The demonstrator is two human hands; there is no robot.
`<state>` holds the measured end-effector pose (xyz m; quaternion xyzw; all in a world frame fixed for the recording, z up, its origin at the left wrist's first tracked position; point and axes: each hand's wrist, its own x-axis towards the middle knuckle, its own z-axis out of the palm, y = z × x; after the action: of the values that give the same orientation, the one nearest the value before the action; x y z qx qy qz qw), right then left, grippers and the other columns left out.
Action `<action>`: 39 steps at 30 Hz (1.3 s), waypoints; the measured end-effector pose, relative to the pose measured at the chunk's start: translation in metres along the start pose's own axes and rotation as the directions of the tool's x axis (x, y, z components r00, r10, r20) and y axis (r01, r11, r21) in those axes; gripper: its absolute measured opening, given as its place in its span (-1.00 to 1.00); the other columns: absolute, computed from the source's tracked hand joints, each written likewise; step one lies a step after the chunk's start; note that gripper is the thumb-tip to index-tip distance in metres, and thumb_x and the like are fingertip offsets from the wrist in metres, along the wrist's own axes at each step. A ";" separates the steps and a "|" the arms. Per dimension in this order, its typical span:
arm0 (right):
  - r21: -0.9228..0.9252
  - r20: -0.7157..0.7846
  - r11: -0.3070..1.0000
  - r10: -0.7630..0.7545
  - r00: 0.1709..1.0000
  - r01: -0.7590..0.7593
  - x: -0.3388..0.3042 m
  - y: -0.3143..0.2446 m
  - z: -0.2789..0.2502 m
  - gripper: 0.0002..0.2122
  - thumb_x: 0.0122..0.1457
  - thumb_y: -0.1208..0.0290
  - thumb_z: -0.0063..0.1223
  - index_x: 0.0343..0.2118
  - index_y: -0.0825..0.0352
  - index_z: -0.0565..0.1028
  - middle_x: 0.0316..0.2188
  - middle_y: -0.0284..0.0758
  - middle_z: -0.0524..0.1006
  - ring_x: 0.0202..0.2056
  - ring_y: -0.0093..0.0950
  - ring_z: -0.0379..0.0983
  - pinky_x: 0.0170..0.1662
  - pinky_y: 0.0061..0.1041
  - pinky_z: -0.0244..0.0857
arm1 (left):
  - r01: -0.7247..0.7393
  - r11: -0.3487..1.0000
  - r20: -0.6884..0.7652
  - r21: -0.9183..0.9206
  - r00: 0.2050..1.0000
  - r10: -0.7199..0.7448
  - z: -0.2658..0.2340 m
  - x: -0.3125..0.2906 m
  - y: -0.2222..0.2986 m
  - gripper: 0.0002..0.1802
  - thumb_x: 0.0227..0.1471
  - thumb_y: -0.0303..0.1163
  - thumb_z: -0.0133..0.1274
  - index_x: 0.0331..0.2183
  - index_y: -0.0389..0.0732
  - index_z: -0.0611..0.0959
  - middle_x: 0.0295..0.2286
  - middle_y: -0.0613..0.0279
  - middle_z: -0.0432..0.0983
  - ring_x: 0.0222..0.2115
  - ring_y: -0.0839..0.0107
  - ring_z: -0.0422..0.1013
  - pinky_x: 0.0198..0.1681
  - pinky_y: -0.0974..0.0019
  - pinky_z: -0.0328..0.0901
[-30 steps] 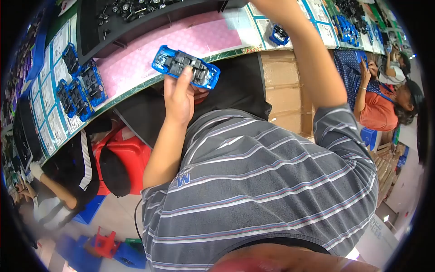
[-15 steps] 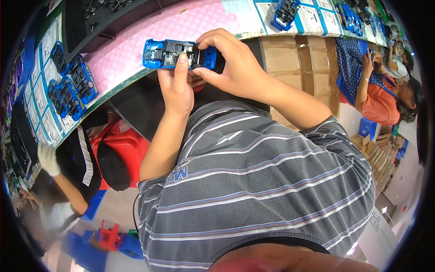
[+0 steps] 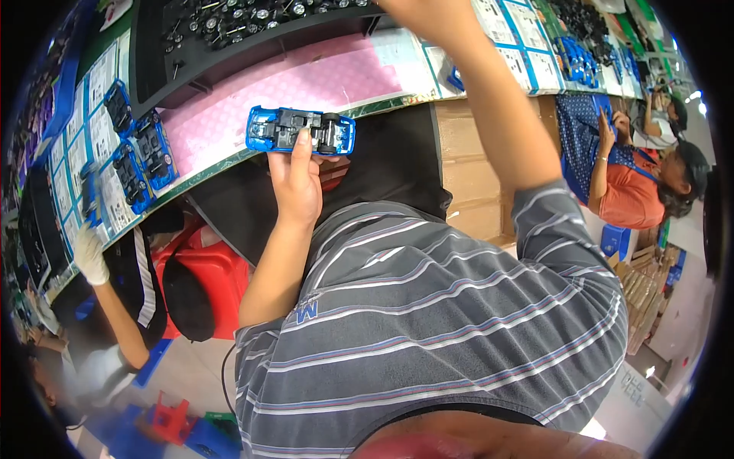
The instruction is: The person assembles toy cars by attaching wheels from a tray onto toy car bodies by hand and placing the assembled cars into a packaging tray.
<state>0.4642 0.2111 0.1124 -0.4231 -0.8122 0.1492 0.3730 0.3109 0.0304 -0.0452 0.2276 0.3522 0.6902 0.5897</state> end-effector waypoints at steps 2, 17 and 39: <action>-0.230 0.230 0.971 -0.013 0.973 0.068 0.029 0.028 -0.010 -0.70 -0.04 0.50 0.30 -0.20 0.41 0.58 -0.36 -0.15 0.59 -0.35 -0.26 0.54 -0.25 -0.37 0.42 | 0.024 1.000 0.042 -0.005 0.999 -0.024 0.010 0.002 -0.001 -0.75 0.28 -0.32 -0.11 -0.05 -0.18 0.39 -0.20 0.12 0.51 -0.30 0.37 0.48 -0.34 0.30 0.41; -0.023 -0.181 0.998 -0.068 0.981 0.064 -0.028 -0.010 0.016 -0.86 -0.02 0.67 0.19 -0.37 0.46 0.50 -0.15 -0.07 0.45 -0.25 -0.17 0.50 -0.22 -0.38 0.41 | 0.011 1.000 0.027 0.015 1.000 -0.011 -0.002 0.000 0.007 -0.78 0.26 -0.39 -0.07 -0.08 -0.22 0.42 -0.24 0.19 0.50 -0.33 0.40 0.49 -0.36 0.30 0.44; 0.265 0.130 0.961 -0.116 0.985 0.078 -0.108 -0.038 0.078 -0.61 -0.22 0.33 0.44 -0.35 0.36 0.48 -0.28 -0.17 0.46 -0.16 -0.17 0.42 -0.05 -0.31 0.33 | 0.002 0.962 0.114 0.273 0.993 -0.035 -0.003 -0.001 -0.010 -0.73 0.18 -0.37 0.09 -0.14 -0.26 0.44 -0.42 0.32 0.46 -0.53 0.63 0.39 -0.52 0.54 0.28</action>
<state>0.4247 0.1078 0.0283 -0.3185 -0.8302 0.2659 0.3723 0.3149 0.0291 -0.0547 0.3434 0.4105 0.6151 0.5790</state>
